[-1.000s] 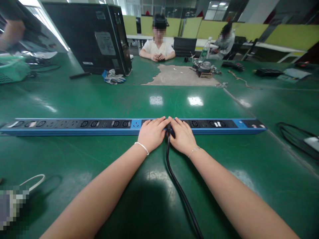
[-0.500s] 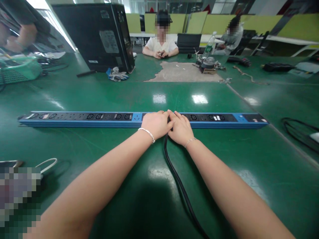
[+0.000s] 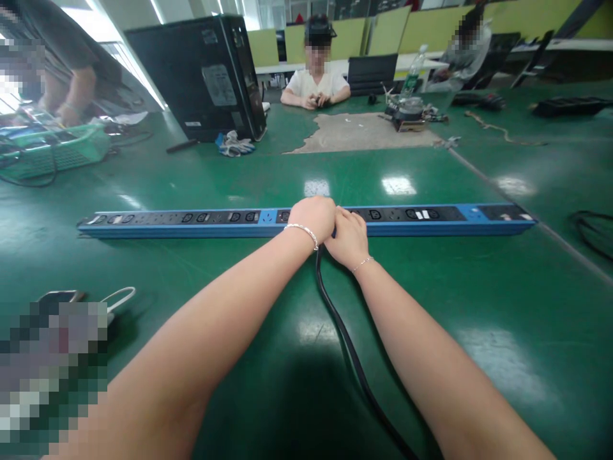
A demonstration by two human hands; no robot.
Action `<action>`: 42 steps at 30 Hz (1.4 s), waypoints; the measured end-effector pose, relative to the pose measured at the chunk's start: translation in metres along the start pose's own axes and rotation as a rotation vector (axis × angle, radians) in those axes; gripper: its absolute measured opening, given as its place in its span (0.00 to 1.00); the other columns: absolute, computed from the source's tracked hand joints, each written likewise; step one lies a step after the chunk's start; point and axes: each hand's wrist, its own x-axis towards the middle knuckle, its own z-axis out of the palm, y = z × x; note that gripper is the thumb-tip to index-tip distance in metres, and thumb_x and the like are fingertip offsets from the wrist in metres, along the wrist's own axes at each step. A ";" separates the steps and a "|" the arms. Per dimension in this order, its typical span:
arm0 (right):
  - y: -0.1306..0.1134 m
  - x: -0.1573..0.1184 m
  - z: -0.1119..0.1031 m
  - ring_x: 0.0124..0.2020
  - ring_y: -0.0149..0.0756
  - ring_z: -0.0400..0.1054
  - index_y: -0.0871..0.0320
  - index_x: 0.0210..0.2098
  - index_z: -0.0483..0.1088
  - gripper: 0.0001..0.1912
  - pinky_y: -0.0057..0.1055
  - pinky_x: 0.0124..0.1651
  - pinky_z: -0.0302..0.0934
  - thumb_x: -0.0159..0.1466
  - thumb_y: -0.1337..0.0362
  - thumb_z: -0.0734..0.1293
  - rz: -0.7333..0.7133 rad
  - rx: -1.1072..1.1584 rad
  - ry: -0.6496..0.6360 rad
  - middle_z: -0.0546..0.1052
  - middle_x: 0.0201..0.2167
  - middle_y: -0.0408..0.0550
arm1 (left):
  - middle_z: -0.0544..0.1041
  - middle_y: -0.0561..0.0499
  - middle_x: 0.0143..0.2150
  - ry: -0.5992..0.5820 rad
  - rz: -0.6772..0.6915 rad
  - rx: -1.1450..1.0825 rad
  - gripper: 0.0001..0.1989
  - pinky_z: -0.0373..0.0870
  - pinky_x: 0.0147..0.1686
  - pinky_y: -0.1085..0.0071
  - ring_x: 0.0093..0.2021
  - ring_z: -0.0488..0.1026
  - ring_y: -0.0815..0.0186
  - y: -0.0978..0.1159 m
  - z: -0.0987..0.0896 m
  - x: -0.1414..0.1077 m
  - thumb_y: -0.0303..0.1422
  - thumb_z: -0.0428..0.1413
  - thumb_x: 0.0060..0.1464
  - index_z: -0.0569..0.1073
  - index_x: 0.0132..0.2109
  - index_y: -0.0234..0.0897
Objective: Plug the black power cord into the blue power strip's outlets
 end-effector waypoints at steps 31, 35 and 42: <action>0.000 -0.003 0.003 0.58 0.42 0.57 0.59 0.54 0.65 0.22 0.43 0.61 0.40 0.60 0.68 0.57 0.031 0.090 0.075 0.71 0.53 0.50 | 0.77 0.41 0.38 -0.164 -0.167 0.071 0.12 0.70 0.38 0.67 0.40 0.76 0.59 0.008 0.010 0.016 0.29 0.40 0.60 0.64 0.48 0.34; 0.000 -0.002 0.004 0.59 0.42 0.56 0.59 0.53 0.66 0.22 0.43 0.62 0.39 0.60 0.69 0.57 0.041 0.091 0.082 0.71 0.53 0.49 | 0.77 0.39 0.39 -0.189 -0.178 0.057 0.13 0.70 0.38 0.65 0.41 0.76 0.56 0.005 0.009 0.019 0.31 0.41 0.59 0.65 0.47 0.34; -0.001 -0.001 0.005 0.59 0.42 0.56 0.60 0.52 0.66 0.22 0.43 0.62 0.38 0.59 0.70 0.57 0.056 0.092 0.088 0.71 0.54 0.49 | 0.77 0.38 0.41 -0.220 -0.177 0.050 0.13 0.70 0.39 0.63 0.43 0.75 0.55 0.003 0.007 0.025 0.31 0.42 0.58 0.65 0.47 0.35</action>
